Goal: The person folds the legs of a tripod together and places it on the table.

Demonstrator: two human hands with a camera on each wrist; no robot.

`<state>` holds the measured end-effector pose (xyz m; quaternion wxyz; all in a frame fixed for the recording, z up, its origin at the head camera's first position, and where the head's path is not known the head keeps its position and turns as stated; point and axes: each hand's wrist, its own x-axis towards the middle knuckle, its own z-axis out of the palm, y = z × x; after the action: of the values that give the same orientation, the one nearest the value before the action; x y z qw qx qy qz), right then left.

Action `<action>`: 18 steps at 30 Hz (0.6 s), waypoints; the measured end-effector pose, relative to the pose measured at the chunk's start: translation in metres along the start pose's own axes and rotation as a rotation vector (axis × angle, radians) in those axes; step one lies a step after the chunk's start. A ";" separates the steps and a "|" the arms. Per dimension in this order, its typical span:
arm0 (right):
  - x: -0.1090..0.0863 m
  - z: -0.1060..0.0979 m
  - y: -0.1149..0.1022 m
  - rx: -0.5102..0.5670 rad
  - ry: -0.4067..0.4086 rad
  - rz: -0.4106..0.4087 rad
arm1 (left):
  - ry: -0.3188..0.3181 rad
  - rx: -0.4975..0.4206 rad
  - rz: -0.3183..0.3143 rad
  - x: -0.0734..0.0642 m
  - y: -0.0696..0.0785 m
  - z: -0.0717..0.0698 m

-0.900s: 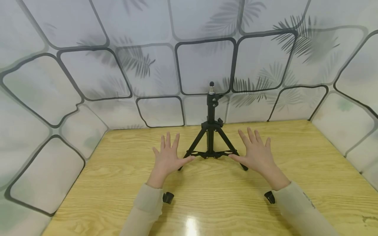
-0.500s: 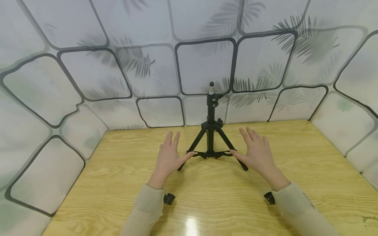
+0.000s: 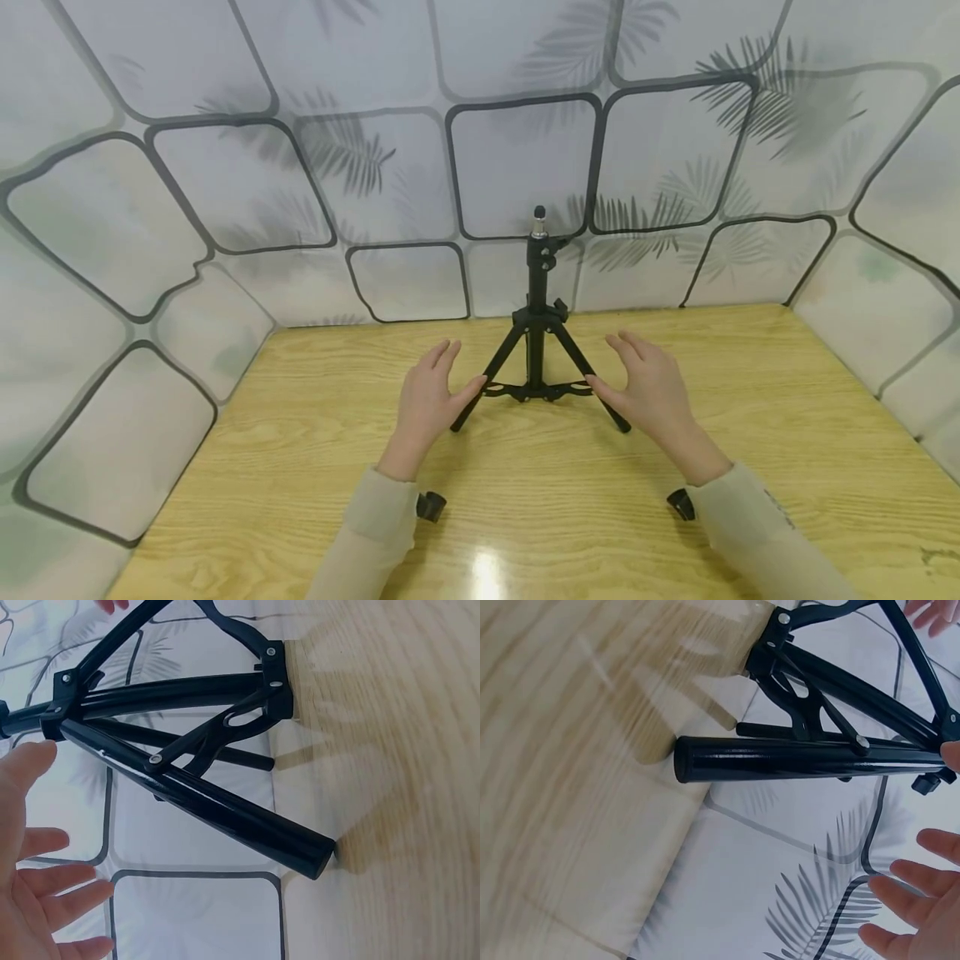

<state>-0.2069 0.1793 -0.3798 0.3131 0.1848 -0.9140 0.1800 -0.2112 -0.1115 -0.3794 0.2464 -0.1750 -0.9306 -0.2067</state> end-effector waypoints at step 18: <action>0.019 -0.010 -0.011 0.183 0.033 -0.005 | -0.098 -0.113 -0.066 -0.004 0.000 0.007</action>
<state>-0.2110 0.1699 -0.3579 0.3103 0.2121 -0.8880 0.2648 -0.2104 -0.1090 -0.3874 0.1833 -0.1676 -0.9337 -0.2580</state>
